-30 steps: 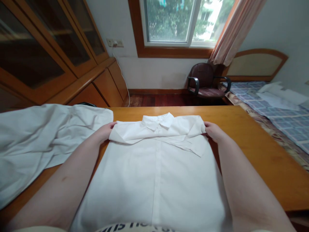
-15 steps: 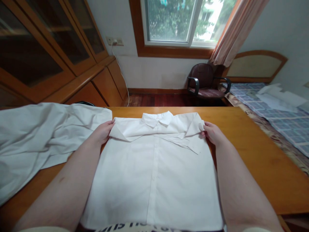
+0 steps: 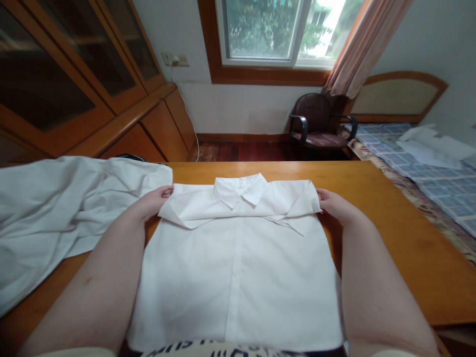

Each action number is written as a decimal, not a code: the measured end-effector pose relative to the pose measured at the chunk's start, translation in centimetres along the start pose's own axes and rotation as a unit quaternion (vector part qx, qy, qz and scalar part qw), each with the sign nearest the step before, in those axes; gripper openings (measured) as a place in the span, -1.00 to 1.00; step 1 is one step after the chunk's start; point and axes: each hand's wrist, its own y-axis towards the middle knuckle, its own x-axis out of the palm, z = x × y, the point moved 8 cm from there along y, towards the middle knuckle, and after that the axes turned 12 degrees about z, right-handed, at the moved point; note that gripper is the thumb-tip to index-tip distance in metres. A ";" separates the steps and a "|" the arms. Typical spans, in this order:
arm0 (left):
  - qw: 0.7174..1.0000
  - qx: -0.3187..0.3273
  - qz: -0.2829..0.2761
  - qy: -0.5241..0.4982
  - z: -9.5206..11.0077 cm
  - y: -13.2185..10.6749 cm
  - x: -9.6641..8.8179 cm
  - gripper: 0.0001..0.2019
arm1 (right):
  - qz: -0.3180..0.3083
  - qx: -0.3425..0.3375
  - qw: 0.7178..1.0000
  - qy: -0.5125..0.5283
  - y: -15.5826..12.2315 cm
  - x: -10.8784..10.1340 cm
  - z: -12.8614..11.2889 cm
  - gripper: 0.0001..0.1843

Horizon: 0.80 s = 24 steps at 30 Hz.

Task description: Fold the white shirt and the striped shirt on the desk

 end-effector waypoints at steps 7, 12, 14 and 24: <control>0.980 0.033 0.127 0.150 0.2 1.5 -1.3 -0.56 | 0.086 0.105 0.989 -0.057 1.4 -0.5 2.8 -0.63; 0.990 0.014 0.128 0.059 -0.2 1.6 -1.1 -0.50 | 0.055 0.094 0.992 -0.058 0.9 -0.5 2.2 -0.76; 0.993 0.005 0.118 0.022 -0.5 1.6 -0.9 -0.49 | 0.027 0.079 0.996 -0.043 0.6 -0.3 1.7 -0.80; 0.974 0.008 0.149 0.169 -0.3 2.1 -1.9 -0.61 | 0.081 0.072 0.988 -0.114 1.5 -0.5 1.9 -0.70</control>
